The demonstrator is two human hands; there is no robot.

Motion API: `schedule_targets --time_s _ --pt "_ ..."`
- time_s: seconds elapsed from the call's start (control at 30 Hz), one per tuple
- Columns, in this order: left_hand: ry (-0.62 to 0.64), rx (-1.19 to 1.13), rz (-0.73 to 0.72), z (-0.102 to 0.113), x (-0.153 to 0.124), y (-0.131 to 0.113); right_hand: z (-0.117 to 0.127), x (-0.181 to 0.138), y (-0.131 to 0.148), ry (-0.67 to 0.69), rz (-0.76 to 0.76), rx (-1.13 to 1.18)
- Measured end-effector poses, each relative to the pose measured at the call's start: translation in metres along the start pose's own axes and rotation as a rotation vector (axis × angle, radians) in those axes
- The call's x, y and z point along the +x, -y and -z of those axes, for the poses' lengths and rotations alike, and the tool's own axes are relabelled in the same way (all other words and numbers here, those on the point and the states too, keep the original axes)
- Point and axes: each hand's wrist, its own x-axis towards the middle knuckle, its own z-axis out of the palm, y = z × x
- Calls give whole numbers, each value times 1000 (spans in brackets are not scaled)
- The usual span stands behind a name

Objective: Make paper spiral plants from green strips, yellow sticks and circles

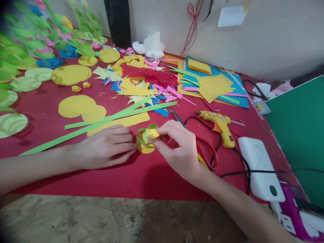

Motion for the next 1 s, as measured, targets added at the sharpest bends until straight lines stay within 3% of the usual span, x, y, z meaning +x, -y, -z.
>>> schedule_targets --time_s 1.0 --pt "-6 38 -13 -1 0 0 -1 2 1 20 8 -7"
